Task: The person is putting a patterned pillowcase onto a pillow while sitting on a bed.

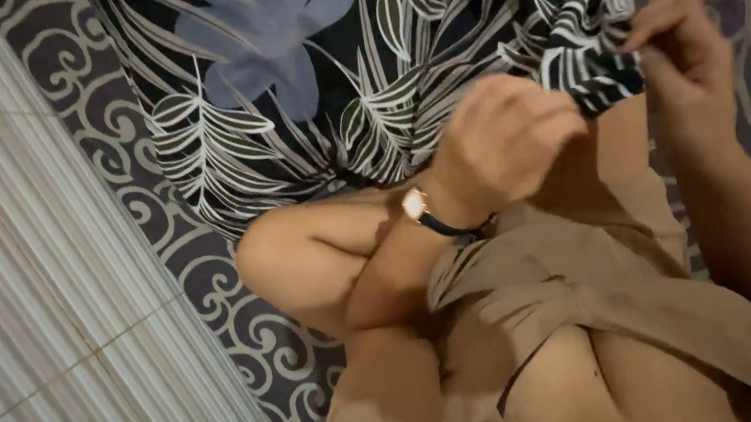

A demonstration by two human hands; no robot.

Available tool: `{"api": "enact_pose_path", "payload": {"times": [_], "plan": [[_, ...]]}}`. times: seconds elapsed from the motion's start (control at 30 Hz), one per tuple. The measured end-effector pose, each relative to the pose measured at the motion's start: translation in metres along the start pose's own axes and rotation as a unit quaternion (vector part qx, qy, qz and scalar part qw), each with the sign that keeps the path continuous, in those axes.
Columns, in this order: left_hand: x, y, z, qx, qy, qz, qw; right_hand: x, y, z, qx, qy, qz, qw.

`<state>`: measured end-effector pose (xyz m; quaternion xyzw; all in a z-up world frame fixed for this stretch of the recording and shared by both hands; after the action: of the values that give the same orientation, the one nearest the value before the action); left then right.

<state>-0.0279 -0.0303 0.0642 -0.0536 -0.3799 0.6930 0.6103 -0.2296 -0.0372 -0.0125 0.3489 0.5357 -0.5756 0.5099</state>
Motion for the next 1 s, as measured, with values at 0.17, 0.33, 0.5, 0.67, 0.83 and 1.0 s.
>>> {"api": "enact_pose_path", "payload": {"times": [0.17,0.33,0.5,0.67,0.83,1.0], "plan": [[-0.052,-0.035,-0.005,-0.045,-0.082,0.158,0.983,-0.003,-0.017,-0.003,0.076,-0.052,-0.002,0.996],[-0.177,-0.113,-0.13,-0.13,-0.477,0.284,0.821,-0.026,0.011,0.014,-0.037,-0.037,-0.162,0.985],[-0.222,-0.152,-0.246,-0.055,-0.641,0.298,0.705,0.027,0.039,0.021,-0.175,0.117,-0.268,0.94],[-0.261,-0.129,-0.282,-0.062,-0.642,0.323,0.693,0.057,0.046,0.013,-0.186,0.112,-0.316,0.924],[-0.287,-0.118,-0.276,-0.033,-0.67,0.375,0.64,0.044,0.041,0.008,-0.096,-0.014,-0.281,0.955],[-0.265,-0.129,-0.256,0.147,-0.549,0.345,0.747,0.027,0.047,0.003,-0.067,-0.032,-0.145,0.987]]}}
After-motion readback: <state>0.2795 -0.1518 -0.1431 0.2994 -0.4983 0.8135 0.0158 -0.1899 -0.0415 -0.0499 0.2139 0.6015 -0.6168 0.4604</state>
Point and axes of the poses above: each hand's wrist, its own z-axis towards the middle knuckle, its own y-axis out of the palm, x = y × z, the point moved 7 cm from there along z, towards the middle knuckle, and after that the axes turned 8 degrees about -x, right-handed, at the moved point
